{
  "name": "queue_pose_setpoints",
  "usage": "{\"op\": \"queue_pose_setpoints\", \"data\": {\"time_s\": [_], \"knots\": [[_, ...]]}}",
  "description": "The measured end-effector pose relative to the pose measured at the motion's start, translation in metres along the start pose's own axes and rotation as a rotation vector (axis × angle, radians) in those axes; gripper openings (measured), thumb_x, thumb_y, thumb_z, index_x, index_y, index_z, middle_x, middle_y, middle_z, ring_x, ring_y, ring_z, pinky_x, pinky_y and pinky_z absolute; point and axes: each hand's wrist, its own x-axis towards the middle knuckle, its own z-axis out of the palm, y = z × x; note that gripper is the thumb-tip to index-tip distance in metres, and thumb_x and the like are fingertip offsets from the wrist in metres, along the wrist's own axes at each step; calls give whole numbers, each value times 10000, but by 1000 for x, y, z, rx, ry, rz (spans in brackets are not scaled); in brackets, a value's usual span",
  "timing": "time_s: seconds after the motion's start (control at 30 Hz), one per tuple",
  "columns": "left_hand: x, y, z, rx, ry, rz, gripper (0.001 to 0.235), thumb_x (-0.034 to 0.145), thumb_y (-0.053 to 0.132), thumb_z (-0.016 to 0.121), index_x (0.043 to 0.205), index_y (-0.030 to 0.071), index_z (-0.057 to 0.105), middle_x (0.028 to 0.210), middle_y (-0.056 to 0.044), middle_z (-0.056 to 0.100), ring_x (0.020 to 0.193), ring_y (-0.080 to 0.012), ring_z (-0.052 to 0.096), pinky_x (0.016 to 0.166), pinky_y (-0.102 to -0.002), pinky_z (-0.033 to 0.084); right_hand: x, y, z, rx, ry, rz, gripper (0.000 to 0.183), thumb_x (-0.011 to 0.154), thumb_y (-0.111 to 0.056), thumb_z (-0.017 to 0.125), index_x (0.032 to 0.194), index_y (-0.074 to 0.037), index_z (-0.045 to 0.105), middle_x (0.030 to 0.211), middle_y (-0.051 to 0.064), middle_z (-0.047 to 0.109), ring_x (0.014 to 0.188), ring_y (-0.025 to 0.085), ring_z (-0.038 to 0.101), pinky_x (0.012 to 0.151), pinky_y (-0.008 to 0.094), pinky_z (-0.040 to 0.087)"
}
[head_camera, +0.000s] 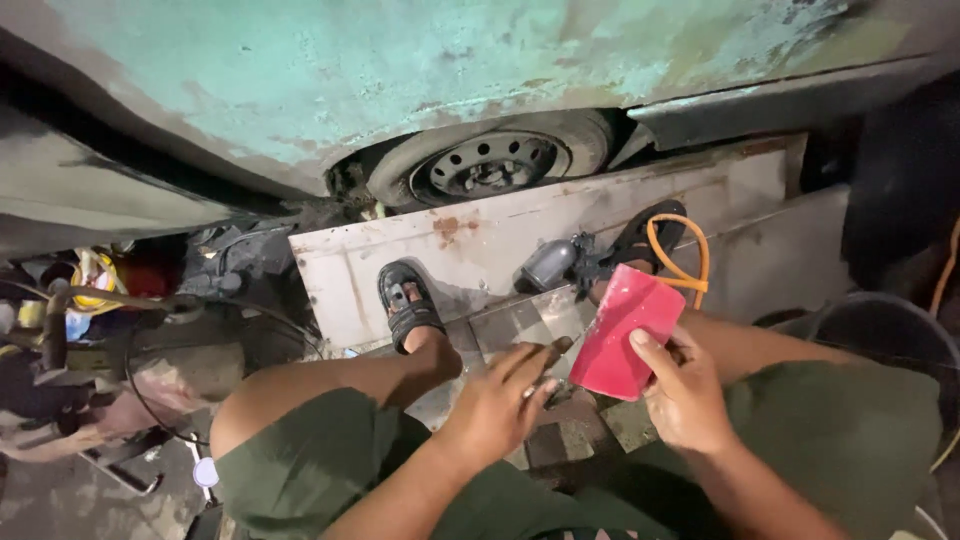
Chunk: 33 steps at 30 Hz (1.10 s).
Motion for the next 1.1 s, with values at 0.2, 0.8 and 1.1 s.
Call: {"op": "queue_pose_setpoints", "data": {"time_s": [0.2, 0.8, 1.1], "knots": [[2, 3, 0, 244, -290, 34, 768, 877, 126, 824, 1512, -11, 416, 1249, -183, 533, 1140, -383, 553, 738, -465, 545, 1, -9, -16, -1202, -352, -938, 695, 931, -51, 602, 1556, -242, 365, 1416, 268, 514, 1224, 384, 592, 901, 383, 538], [0, -22, 3, -673, -80, -812, 261, 1065, 394, 502, 1028, 150, 589, 856, 26, 525, 851, -126, 499, 746, -325, 379, -14, -47, 18, -1074, -268, -841, 314, 973, -89, 632, 1263, -200, 681, 1237, -26, 755, 903, 10, 770, 440, 83, 533], [7, -11, -34, -1113, 71, -944, 337, 961, 320, 636, 1180, 64, 641, 1083, -81, 736, 1013, -232, 710, 877, -384, 573, 13, -34, -22, -1245, -563, -1301, 387, 919, 24, 705, 1296, -50, 662, 1366, 213, 627, 1280, 367, 623, 1137, 476, 534]]}}
